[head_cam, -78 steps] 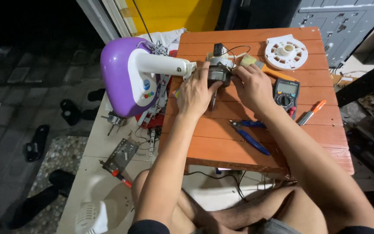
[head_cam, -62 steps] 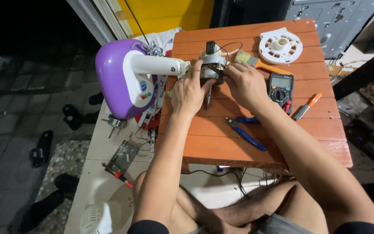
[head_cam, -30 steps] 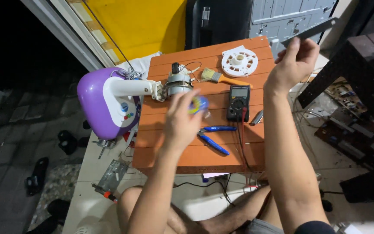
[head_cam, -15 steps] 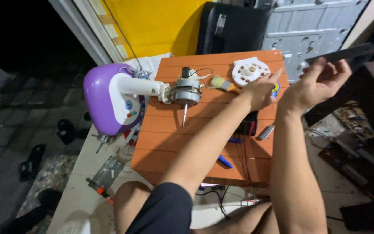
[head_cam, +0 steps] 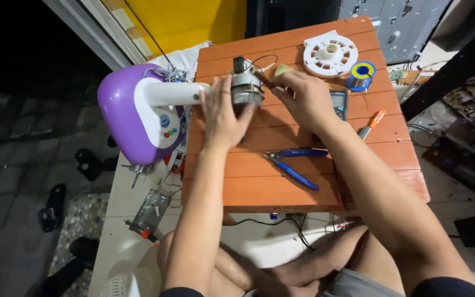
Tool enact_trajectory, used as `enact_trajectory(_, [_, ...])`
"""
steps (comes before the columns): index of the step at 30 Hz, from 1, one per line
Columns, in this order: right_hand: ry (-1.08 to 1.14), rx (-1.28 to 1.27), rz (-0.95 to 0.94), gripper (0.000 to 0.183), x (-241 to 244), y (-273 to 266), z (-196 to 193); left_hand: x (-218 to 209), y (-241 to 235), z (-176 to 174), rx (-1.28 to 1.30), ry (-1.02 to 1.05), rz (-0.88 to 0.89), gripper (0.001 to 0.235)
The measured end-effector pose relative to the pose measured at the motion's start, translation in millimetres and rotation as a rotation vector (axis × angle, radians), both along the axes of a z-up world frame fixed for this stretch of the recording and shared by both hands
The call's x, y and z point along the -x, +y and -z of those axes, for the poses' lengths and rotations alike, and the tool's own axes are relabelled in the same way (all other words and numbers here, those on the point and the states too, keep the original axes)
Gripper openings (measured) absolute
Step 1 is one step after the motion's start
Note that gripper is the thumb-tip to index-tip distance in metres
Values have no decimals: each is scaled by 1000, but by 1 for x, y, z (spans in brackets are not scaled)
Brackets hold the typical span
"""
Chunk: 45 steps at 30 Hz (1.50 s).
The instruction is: The person is repairing an electronic device on a wooden table. They use a multimeter to test connections and manipulate wires and components with their hands.
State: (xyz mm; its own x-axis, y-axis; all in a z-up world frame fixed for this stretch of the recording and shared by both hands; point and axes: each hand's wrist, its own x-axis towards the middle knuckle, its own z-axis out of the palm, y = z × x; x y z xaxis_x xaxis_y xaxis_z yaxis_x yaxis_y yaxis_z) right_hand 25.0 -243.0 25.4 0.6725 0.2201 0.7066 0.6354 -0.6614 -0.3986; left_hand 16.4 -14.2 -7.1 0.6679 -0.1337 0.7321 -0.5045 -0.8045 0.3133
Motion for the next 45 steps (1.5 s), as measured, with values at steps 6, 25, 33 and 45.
enact_trajectory(6, [-83, 181, 15, 9, 0, 9, 0, 10, -5, -8, -7, 101, 3, 119])
enact_trajectory(25, [-366, 416, 71, 12, -26, 20, 24, -7, -6, 18, 63, 183, -30, 112])
enact_trajectory(33, [-389, 413, 37, 16, -25, 21, 21, -9, -4, 21, 57, 192, -23, 114])
enact_trajectory(45, [-263, 405, -78, 20, -22, 16, 36, -2, -6, 8, 41, 232, -46, 108])
